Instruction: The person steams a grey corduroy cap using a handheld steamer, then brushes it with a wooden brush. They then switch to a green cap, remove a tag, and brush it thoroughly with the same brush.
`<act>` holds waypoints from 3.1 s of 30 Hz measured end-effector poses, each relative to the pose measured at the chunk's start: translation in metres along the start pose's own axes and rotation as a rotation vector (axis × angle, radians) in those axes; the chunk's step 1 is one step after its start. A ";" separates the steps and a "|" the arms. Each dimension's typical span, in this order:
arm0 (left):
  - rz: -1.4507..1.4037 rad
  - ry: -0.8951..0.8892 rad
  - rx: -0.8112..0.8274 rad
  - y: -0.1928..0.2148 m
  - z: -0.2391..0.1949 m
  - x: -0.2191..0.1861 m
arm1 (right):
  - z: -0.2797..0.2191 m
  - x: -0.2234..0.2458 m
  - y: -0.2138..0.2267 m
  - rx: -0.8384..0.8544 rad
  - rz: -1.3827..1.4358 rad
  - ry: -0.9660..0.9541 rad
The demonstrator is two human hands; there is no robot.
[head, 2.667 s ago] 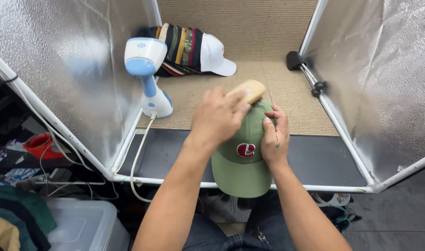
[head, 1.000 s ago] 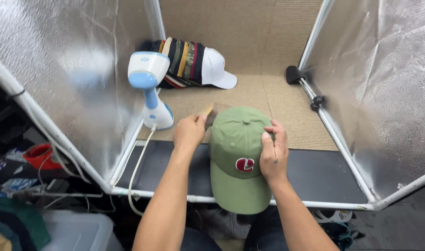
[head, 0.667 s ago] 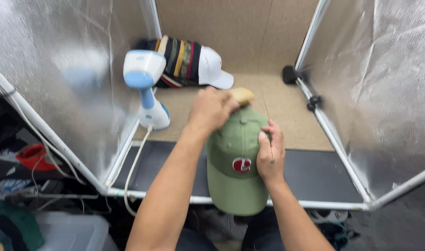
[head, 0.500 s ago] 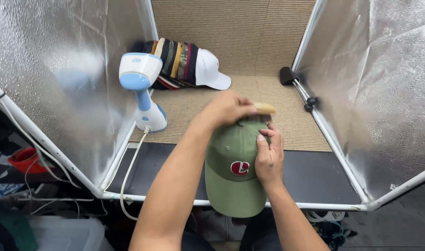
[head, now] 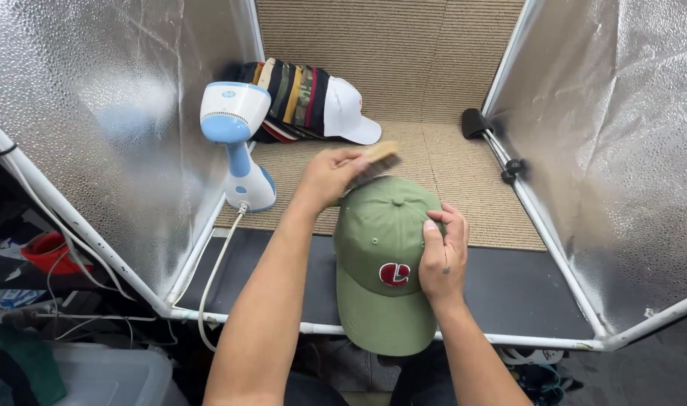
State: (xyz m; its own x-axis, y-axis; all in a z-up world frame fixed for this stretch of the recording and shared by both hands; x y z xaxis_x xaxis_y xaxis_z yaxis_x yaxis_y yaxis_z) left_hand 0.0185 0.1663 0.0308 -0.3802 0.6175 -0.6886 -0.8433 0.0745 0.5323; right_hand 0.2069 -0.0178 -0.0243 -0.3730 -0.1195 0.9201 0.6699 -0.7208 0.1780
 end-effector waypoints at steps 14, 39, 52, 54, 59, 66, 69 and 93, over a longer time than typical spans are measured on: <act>0.026 -0.312 0.248 -0.043 0.011 -0.076 | -0.001 0.003 0.001 -0.001 -0.004 0.033; 0.548 -0.111 0.025 0.016 -0.021 -0.043 | 0.006 -0.004 -0.002 0.023 -0.013 0.015; 0.384 0.283 0.034 0.016 -0.121 0.017 | 0.025 0.018 -0.024 0.205 -0.197 0.264; 0.259 -0.094 -0.387 0.028 -0.130 -0.054 | 0.026 0.013 -0.018 0.145 -0.182 0.182; 0.237 -0.283 -0.499 -0.011 -0.156 -0.080 | 0.020 0.013 -0.011 0.144 -0.118 0.133; 0.007 0.257 -0.325 -0.008 -0.193 -0.015 | 0.017 0.016 -0.008 0.122 -0.059 0.083; -0.044 0.090 -0.485 -0.001 -0.191 -0.057 | 0.014 0.017 -0.008 0.116 -0.046 0.065; 0.373 0.245 -0.156 0.015 -0.126 -0.017 | 0.016 0.010 -0.004 0.163 -0.138 0.008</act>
State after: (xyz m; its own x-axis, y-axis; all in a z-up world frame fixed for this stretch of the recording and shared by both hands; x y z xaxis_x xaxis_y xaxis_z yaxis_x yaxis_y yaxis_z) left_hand -0.0353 0.0581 -0.0118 -0.7307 0.3753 -0.5703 -0.6719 -0.2473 0.6981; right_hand 0.2107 -0.0056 -0.0099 -0.4727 -0.0331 0.8806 0.7068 -0.6111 0.3564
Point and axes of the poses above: each hand's wrist, its own z-axis towards the middle knuckle, its own y-axis out of the back of the hand, x = y × z, the point moved 6 cm from there along z, towards the middle knuckle, and after that the axes turned 15 degrees about -y, right-handed, at the moved point
